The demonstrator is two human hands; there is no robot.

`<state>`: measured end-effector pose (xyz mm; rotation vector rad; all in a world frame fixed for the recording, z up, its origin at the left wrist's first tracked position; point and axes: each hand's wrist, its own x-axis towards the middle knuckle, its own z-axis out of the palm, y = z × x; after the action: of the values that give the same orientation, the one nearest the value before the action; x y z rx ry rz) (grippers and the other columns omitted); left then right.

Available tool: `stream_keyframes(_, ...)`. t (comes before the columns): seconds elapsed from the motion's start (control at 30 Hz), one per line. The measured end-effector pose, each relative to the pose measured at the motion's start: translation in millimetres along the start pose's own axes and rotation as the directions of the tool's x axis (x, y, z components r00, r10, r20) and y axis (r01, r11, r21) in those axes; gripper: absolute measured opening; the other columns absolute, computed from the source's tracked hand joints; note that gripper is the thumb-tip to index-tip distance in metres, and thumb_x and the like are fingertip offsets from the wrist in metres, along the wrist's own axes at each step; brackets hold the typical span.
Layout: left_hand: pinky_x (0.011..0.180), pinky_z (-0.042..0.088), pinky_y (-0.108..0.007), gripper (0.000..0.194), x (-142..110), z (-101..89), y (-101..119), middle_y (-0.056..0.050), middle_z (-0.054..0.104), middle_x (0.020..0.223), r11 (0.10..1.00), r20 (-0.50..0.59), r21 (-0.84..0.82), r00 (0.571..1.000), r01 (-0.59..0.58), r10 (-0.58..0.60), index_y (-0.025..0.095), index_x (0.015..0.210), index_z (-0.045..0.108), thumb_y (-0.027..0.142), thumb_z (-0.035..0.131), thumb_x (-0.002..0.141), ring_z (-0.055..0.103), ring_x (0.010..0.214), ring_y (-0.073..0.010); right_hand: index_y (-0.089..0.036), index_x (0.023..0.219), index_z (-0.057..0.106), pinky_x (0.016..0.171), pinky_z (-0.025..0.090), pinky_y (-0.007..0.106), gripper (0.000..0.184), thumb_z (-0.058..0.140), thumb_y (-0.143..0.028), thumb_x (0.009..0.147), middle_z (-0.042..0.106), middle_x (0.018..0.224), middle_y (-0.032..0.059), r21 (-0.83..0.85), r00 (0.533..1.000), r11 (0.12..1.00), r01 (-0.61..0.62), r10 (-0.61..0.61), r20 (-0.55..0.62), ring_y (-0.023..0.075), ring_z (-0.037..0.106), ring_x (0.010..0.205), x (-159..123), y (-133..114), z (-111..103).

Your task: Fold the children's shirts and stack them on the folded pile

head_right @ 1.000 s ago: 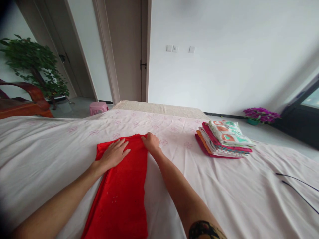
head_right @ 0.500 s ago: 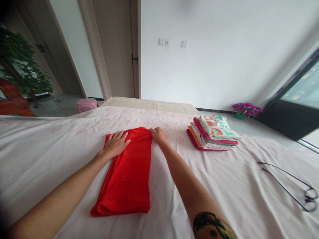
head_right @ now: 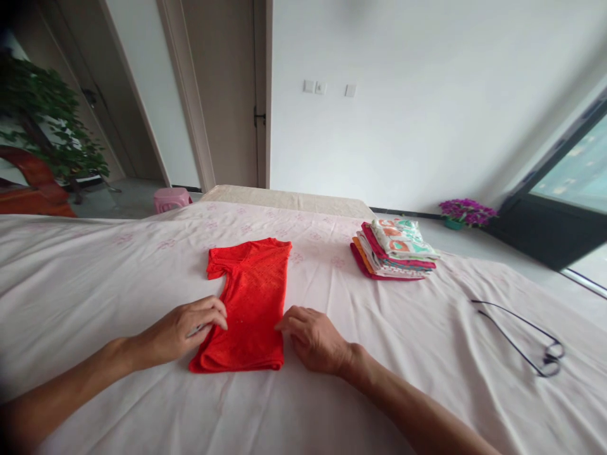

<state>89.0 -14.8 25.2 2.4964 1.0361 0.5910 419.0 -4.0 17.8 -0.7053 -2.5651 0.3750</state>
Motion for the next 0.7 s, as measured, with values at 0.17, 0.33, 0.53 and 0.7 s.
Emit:
stream_keyframes(0.17,0.090,0.043,-0.023,0.047,-29.5,1.5,12.0,0.000,0.059,0.115,0.999,0.120,-0.001,0.992,-0.034,0.034,0.026,0.101,0.059,-0.007,0.043,0.072,0.057,0.102,-0.0123,-0.024,0.123,0.057,0.089,0.046,0.032,0.047,0.048,-0.005,0.081,0.062,0.120,0.0069,-0.079,0.996,0.994,0.070,-0.065,0.063,0.0176,0.058,0.102,-15.4,-22.5,9.6)
stream_keyframes(0.33,0.075,0.040,-0.023,0.029,-31.1,10.7,8.3,0.002,0.059,0.081,0.998,0.041,0.053,0.999,0.020,-0.023,0.020,0.075,0.053,-0.006,0.043,0.069,0.054,0.080,-0.0120,-0.023,0.109,0.064,0.083,0.044,0.032,0.039,0.050,-0.004,0.077,0.067,0.102,0.0045,-0.166,0.996,0.986,0.033,-0.018,0.092,0.0174,0.058,0.091,-8.3,-27.7,11.7)
stream_keyframes(0.53,0.074,0.042,-0.022,0.029,-30.7,6.4,19.6,0.002,0.061,0.087,0.989,-0.035,-0.005,0.989,0.145,-0.145,0.022,0.090,0.060,0.001,0.043,0.080,0.057,0.080,-0.0112,-0.027,0.110,0.066,0.088,0.042,0.036,0.047,0.050,-0.006,0.070,0.068,0.102,0.0042,-0.096,0.994,0.995,-0.023,0.033,0.102,0.0205,0.057,0.097,-9.2,-38.8,-4.3)
stream_keyframes(0.7,0.083,0.043,-0.024,0.037,-14.6,-1.6,20.2,0.000,0.062,0.100,0.989,-0.009,0.136,0.999,0.050,-0.049,0.028,0.105,0.065,0.003,0.050,0.083,0.059,0.094,-0.0134,-0.029,0.105,0.069,0.091,0.043,0.037,0.050,0.047,-0.004,0.068,0.071,0.101,0.0027,0.032,0.998,0.998,-0.054,0.054,0.024,0.0205,0.059,0.095,9.4,-47.7,-15.9)
